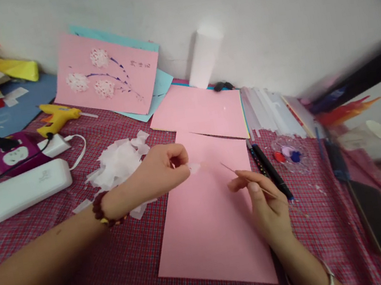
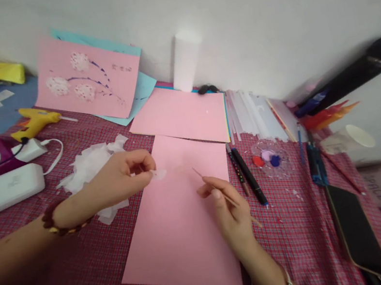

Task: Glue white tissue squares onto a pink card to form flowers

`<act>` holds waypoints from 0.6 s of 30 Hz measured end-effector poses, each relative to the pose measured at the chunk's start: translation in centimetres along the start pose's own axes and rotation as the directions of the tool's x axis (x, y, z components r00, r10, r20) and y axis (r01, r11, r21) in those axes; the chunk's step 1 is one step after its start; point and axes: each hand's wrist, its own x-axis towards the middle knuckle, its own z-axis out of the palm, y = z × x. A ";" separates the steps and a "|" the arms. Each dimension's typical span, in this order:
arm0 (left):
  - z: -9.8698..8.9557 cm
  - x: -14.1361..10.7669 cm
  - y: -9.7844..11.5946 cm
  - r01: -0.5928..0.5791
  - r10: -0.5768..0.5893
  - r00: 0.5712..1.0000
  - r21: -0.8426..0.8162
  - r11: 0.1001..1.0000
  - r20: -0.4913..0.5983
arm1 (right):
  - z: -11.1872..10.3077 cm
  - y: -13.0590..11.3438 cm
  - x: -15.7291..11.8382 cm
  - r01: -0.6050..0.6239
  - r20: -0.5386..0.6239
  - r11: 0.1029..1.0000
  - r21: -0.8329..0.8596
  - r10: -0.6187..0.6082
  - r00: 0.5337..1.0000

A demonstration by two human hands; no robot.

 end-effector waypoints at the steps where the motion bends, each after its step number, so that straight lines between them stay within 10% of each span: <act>1: -0.3 0.5 0.2 -0.025 0.024 1.000 0.044 0.999 0.009 | -0.1 0.3 0.2 -0.001 -0.010 0.999 0.032 0.001 1.000; 18: -0.3 3.1 -0.2 -0.126 0.106 0.991 0.292 0.948 0.083 | 0.1 0.9 0.9 -0.144 0.057 0.988 0.053 0.141 0.988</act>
